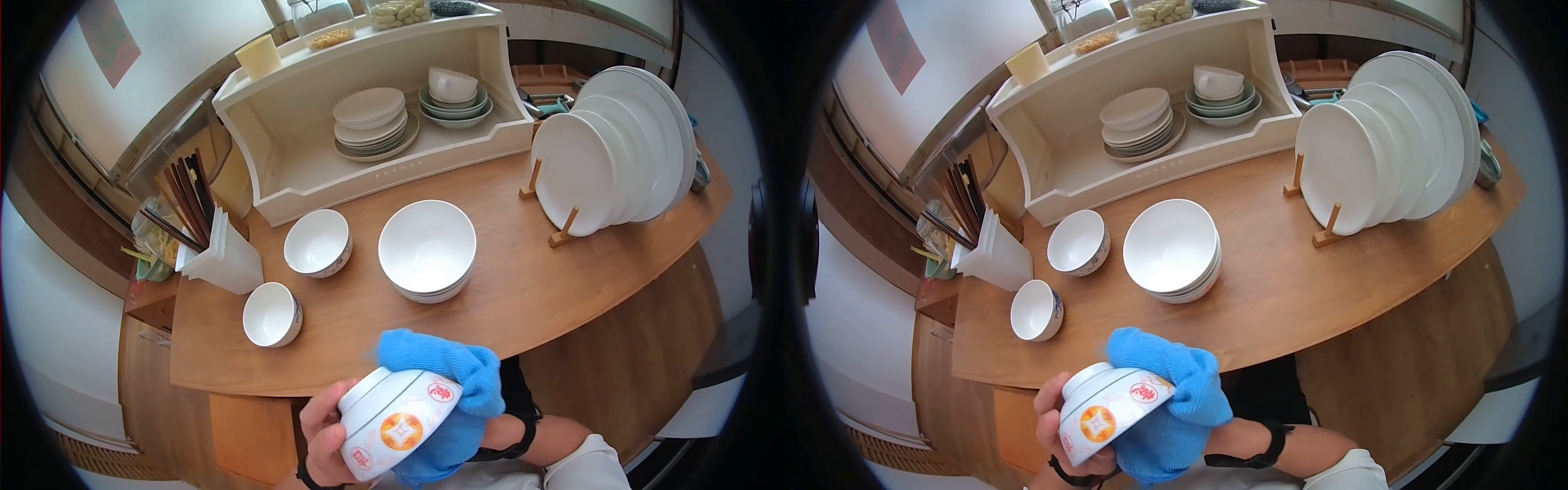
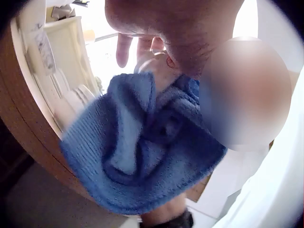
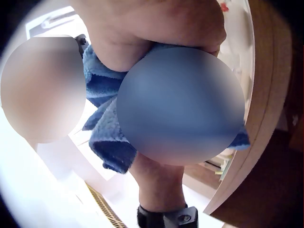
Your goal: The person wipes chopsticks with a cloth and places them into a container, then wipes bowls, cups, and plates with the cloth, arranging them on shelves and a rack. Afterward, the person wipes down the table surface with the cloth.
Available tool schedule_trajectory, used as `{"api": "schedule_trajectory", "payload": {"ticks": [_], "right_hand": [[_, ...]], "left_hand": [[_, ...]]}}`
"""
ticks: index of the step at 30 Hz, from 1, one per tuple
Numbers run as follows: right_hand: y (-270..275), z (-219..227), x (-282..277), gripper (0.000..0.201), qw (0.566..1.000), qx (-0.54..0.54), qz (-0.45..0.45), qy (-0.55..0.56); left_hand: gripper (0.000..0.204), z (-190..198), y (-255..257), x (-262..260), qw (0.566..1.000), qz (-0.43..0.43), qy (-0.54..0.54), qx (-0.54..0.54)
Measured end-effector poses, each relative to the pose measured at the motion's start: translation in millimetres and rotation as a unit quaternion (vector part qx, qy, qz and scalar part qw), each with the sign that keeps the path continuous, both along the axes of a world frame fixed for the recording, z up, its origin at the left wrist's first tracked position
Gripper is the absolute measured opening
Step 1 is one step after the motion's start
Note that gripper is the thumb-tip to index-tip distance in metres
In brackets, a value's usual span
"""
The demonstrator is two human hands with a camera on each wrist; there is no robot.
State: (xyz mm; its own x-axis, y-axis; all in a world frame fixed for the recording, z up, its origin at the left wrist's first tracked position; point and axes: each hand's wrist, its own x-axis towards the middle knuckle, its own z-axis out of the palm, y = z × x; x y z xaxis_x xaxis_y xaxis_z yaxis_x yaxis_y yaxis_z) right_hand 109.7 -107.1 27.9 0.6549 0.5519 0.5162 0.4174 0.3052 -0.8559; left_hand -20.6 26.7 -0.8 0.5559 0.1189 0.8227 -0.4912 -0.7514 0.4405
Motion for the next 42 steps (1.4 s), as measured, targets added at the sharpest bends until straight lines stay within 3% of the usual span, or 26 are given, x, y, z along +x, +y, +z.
{"api": "schedule_trajectory", "payload": {"ticks": [1,2,4,5,7,9,10,11,12,13,15,18,21,28,37,39,42], "right_hand": [[1,-3,1,0.042,1.0,0.005,-0.022,-0.007],[-1,-27,7,0.056,0.999,0.021,-0.024,-0.043],[-10,-19,4,0.06,0.999,-0.022,-0.033,-0.036],[-15,-12,2,0.064,0.996,-0.07,-0.039,-0.029],[-23,-5,12,0.064,0.994,-0.085,-0.029,-0.057],[-32,-5,27,0.058,0.99,-0.058,0.101,0.075],[-47,7,39,0.029,0.999,-0.037,0.037,0.012],[-54,14,58,0.023,0.999,-0.019,0.026,-0.031],[-47,-1,52,0.022,0.977,0.104,-0.058,0.178],[-41,-17,44,0.021,0.89,0.218,-0.137,0.376],[-45,-27,47,0.021,0.894,0.217,-0.13,0.371],[-48,-31,46,0.021,0.902,0.209,-0.125,0.357],[-54,-39,44,0.022,0.907,0.201,-0.125,0.349],[-62,-55,40,0.023,0.922,0.177,-0.118,0.325],[-64,-71,29,0.024,0.94,0.137,-0.104,0.293],[-65,-73,27,0.025,0.945,0.129,-0.102,0.284],[-67,-76,23,0.025,0.951,0.117,-0.098,0.27]], "left_hand": [[0.066,6,4,-2,1.0,-0.001,-0.001,0.003],[0.064,15,11,-6,0.996,0.042,0.055,0.05],[0.056,29,25,-6,0.978,0.107,0.133,0.122],[0.045,26,28,2,0.984,0.114,0.11,0.079],[0.039,38,29,32,0.993,0.045,0.093,-0.048],[0.034,44,37,52,0.973,0.048,0.165,-0.157],[0.033,58,38,66,0.97,0.05,0.181,-0.151],[0.032,72,38,79,0.968,0.054,0.198,-0.147],[0.032,79,42,91,0.968,0.058,0.196,-0.146],[0.03,83,48,104,0.957,0.038,0.229,-0.175],[0.029,82,61,125,0.944,0.02,0.26,-0.203],[0.03,86,67,152,0.919,0.027,0.369,-0.134],[0.032,85,67,167,0.908,0.045,0.406,-0.09],[0.038,71,73,176,0.9,0.082,0.425,-0.052],[0.042,70,78,183,0.888,0.048,0.456,-0.029],[0.043,78,75,184,0.849,0.021,0.518,-0.104],[0.045,84,75,188,0.811,0.052,0.573,-0.103]]}}
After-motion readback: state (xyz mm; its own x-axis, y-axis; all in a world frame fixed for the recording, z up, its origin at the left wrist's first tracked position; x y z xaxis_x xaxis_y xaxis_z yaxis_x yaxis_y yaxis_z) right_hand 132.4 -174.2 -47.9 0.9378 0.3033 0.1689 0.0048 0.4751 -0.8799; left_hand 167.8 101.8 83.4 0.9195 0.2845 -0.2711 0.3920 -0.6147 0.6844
